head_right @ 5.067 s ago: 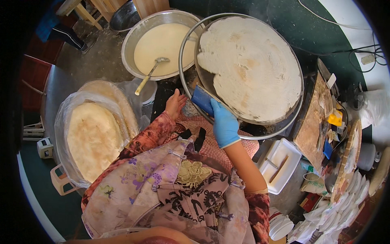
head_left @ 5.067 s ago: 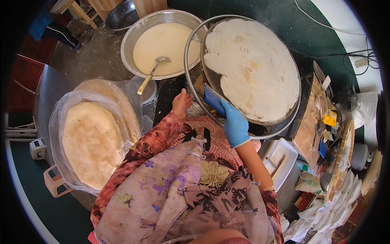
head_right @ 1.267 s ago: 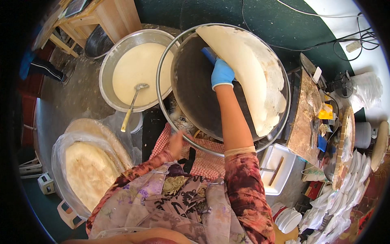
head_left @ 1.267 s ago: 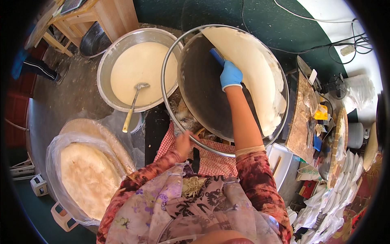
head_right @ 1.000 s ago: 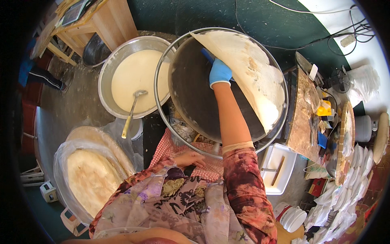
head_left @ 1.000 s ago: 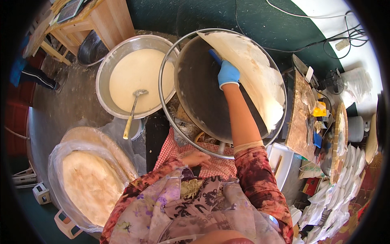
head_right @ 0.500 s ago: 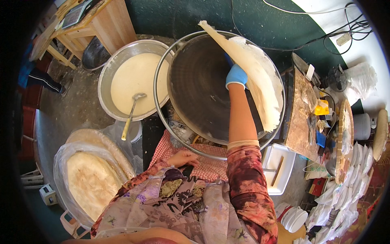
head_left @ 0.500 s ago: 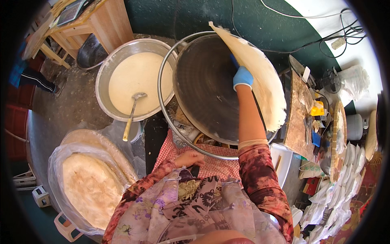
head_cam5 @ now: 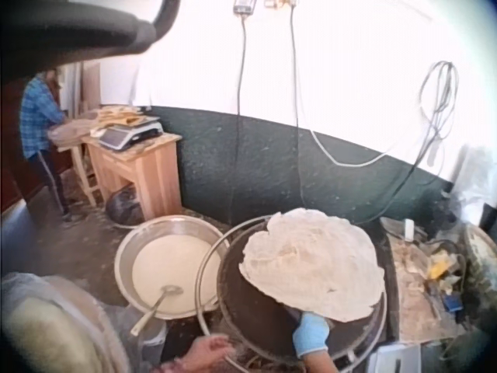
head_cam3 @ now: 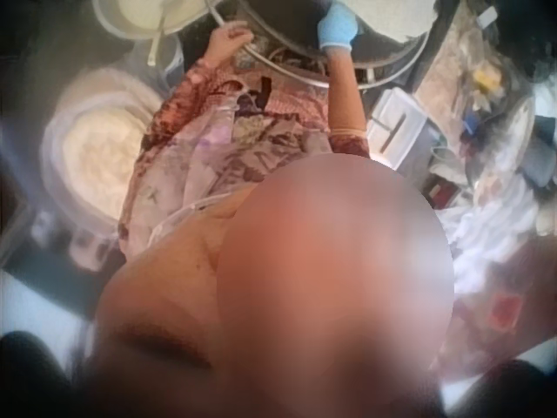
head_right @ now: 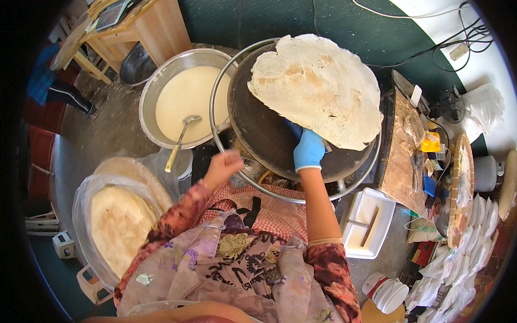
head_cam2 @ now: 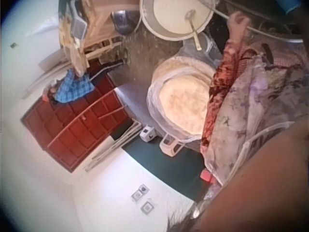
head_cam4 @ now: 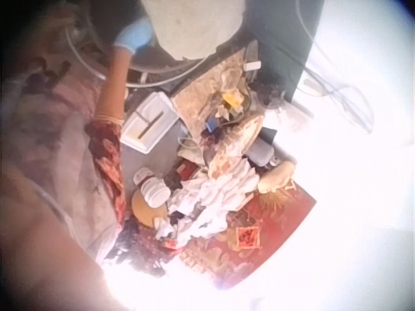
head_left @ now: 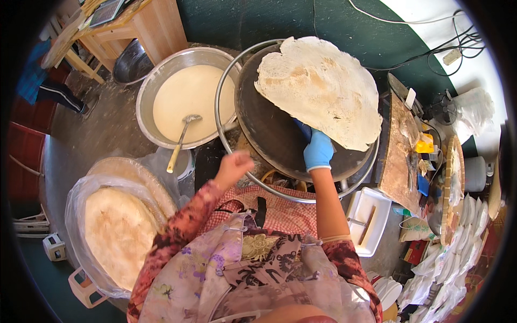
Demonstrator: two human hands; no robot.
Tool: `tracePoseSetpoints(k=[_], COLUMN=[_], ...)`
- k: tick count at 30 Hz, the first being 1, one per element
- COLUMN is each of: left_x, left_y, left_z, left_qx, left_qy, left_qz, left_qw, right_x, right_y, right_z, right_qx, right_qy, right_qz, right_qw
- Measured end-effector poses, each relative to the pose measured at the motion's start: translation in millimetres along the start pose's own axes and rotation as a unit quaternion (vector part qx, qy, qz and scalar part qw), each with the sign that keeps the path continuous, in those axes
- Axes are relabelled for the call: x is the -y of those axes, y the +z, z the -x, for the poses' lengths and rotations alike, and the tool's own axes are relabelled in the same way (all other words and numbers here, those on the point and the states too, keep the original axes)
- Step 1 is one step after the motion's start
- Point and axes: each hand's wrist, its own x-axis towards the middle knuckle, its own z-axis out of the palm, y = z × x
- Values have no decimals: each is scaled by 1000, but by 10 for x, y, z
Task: The person ladles batter onto a hot griddle, spreads it into a thin circle, cooks it, then lifts and folds the crepe before placing it into a container. The process repeats with multiple crepes.
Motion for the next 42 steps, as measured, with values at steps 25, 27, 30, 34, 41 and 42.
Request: tracePoseSetpoints(k=[25, 27, 30, 34, 41, 42], left_x=[-1787, -2189, -2693, -2963, -2271, -2094], left_y=[1102, 998, 417, -643, -2154, -2267], left_z=[-1142, -1239, -1160, -531, 1578, 1935], left_qx=[147, 122, 103, -92, -297, -342], left_qy=[454, 501, 317, 134, 182, 198], left_qz=[-501, -552, -404, -228, 111, 128], left_qw=[722, 655, 852, 960, 931, 910], right_x=[-1778, -1868, -1836, -1620, -1021, -924], right_y=[-358, -373, -407, -523, -814, -846], right_z=[1345, 1366, 1321, 1161, 746, 699], right_qx=[-148, -149, -150, -155, -169, -146], right_qy=[99, 162, 138, 67, -80, -98], right_qz=[-398, -376, -445, -396, -358, -400], right_qw=[900, 900, 872, 903, 915, 900])
